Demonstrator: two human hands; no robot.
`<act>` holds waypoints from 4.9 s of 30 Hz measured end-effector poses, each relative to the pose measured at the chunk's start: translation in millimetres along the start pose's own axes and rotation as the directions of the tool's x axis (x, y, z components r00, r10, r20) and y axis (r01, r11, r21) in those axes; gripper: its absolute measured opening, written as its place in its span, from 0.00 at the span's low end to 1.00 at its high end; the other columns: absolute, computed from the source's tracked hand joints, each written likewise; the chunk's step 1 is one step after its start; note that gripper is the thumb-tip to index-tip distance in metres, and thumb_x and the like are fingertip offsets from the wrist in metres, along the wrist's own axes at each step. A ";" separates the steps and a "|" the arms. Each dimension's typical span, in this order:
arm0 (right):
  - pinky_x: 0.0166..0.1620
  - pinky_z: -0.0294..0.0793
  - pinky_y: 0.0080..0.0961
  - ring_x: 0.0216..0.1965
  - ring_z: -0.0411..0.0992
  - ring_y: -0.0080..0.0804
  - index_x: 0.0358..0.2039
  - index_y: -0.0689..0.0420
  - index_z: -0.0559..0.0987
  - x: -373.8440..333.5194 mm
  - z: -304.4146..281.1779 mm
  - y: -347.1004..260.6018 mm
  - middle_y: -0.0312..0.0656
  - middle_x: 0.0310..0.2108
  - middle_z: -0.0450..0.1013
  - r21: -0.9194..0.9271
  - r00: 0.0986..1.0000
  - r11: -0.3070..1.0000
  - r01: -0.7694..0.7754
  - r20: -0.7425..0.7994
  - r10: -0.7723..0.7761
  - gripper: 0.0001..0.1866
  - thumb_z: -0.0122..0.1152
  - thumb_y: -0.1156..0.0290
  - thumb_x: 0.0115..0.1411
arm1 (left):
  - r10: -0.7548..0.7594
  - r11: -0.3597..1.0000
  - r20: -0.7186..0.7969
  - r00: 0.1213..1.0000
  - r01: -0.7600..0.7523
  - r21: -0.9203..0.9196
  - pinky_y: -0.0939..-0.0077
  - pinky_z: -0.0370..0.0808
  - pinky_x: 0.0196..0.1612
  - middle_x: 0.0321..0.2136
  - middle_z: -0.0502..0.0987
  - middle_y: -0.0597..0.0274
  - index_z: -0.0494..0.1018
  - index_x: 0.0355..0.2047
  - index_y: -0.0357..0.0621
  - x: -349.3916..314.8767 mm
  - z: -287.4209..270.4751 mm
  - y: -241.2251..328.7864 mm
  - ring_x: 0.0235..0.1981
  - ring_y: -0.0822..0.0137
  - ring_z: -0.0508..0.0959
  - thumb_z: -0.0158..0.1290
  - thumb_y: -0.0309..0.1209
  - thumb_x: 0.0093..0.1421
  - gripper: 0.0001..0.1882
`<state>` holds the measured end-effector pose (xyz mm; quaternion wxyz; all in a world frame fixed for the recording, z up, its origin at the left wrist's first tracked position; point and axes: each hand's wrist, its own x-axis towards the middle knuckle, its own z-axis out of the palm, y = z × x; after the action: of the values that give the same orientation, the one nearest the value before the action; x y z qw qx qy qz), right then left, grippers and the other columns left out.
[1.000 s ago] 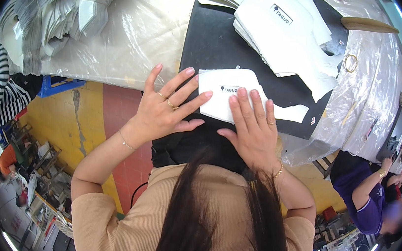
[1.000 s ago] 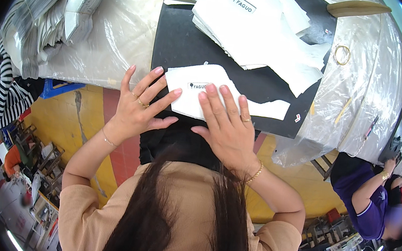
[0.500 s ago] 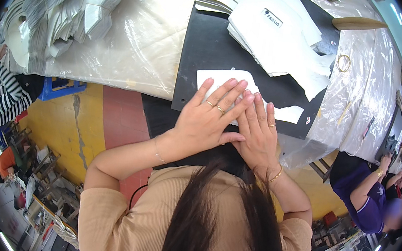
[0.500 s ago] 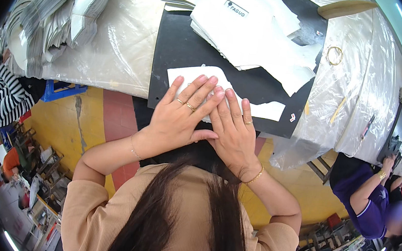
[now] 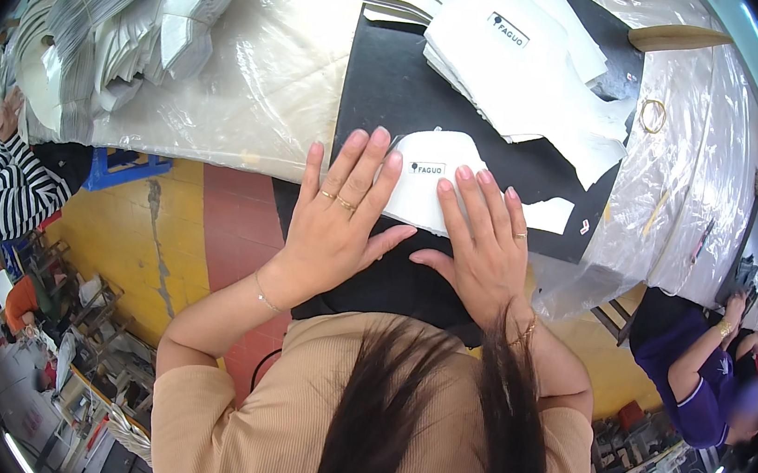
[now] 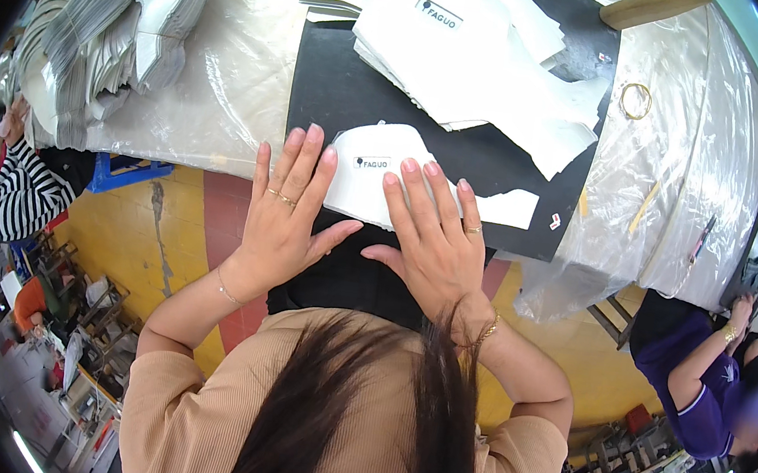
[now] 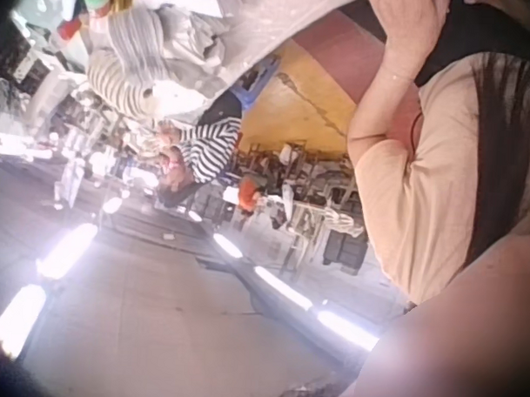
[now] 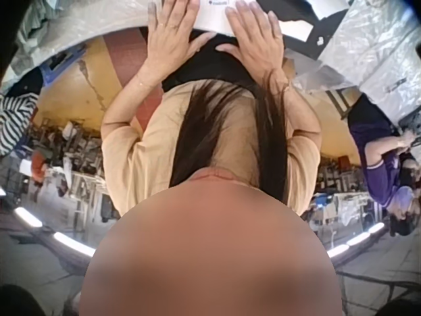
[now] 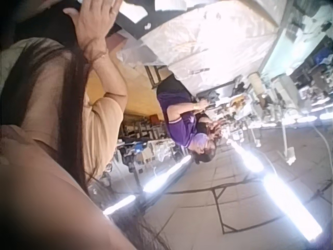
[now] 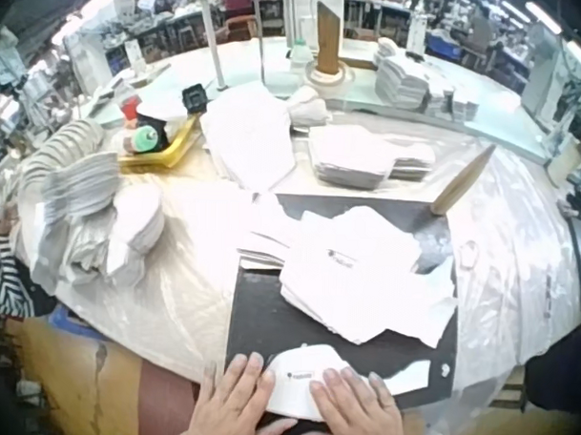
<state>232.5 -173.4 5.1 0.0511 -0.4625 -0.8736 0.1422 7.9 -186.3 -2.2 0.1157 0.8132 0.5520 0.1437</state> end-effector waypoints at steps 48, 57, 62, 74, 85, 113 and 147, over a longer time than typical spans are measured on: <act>0.68 0.47 0.45 0.66 0.58 0.38 0.58 0.59 0.71 1.1 -11.5 8.9 0.43 0.63 0.62 0.067 0.948 0.972 -0.224 -0.216 0.234 0.31 0.62 0.56 0.58 | -0.043 0.996 0.044 0.998 0.046 -0.078 0.43 0.53 0.66 0.69 0.52 0.41 0.60 0.66 0.40 26.6 -36.4 -25.3 0.69 0.39 0.52 0.65 0.43 0.54 0.43; 0.45 0.69 0.31 0.36 0.72 0.39 0.35 0.60 0.76 -0.8 -44.2 8.9 0.42 0.30 0.72 0.574 0.917 0.789 -0.219 -0.154 0.367 0.08 0.66 0.74 0.56 | -0.313 0.857 -0.287 0.905 0.139 -0.496 0.68 0.71 0.47 0.44 0.71 0.52 0.73 0.55 0.35 158.0 -11.5 -25.3 0.46 0.59 0.71 0.67 0.36 0.54 0.31; 0.38 0.72 0.19 0.33 0.72 0.20 0.34 0.61 0.77 -55.8 -85.0 64.7 0.34 0.31 0.75 0.764 0.710 0.593 -0.255 -0.268 0.651 0.05 0.64 0.77 0.59 | -0.362 0.754 -0.137 0.922 0.203 -0.625 0.77 0.72 0.37 0.35 0.74 0.59 0.73 0.56 0.36 168.5 -15.3 -28.9 0.36 0.70 0.72 0.67 0.34 0.54 0.30; 0.53 0.70 0.33 0.51 0.71 0.40 0.48 0.58 0.79 -20.8 -92.9 69.7 0.45 0.50 0.72 0.509 0.629 0.817 -0.271 -0.548 0.551 0.18 0.68 0.72 0.56 | -0.400 0.152 -0.073 0.913 -0.013 -0.988 0.80 0.74 0.42 0.38 0.79 0.54 0.66 0.47 0.36 124.4 -35.7 7.8 0.37 0.74 0.77 0.55 0.25 0.65 0.13; 0.56 0.68 0.38 0.58 0.66 0.46 0.52 0.52 0.79 11.9 -83.8 1.5 0.45 0.60 0.66 0.238 0.898 0.971 -0.021 -0.423 0.123 0.30 0.76 0.64 0.46 | -0.241 -0.314 0.348 0.906 0.267 -0.911 0.83 0.73 0.42 0.37 0.79 0.57 0.59 0.49 0.43 49.3 -38.9 22.2 0.38 0.76 0.77 0.54 0.25 0.65 0.17; 0.43 0.75 0.24 0.47 0.72 0.38 0.54 0.56 0.76 9.1 -106.7 -14.7 0.44 0.54 0.69 0.496 0.854 0.866 0.064 -0.476 0.210 0.31 0.72 0.81 0.47 | -0.274 -0.226 0.329 0.904 0.272 -0.935 0.75 0.76 0.48 0.44 0.75 0.53 0.59 0.50 0.41 40.9 -75.5 45.0 0.46 0.70 0.77 0.60 0.18 0.57 0.25; 0.50 0.59 0.35 0.47 0.64 0.39 0.31 0.52 0.83 16.5 -23.8 14.1 0.38 0.44 0.69 0.472 0.973 0.869 0.146 -0.227 -0.040 0.10 0.74 0.70 0.46 | 0.166 0.474 0.723 0.671 0.589 -0.655 0.75 0.75 0.35 0.29 0.81 0.53 0.77 0.39 0.29 92.7 -26.3 -12.7 0.29 0.69 0.79 0.58 0.28 0.52 0.16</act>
<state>239.6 -147.5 23.0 0.2644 -0.4044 -0.8208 0.3046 19.8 -94.6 27.7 0.7213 0.5471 0.4209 0.0570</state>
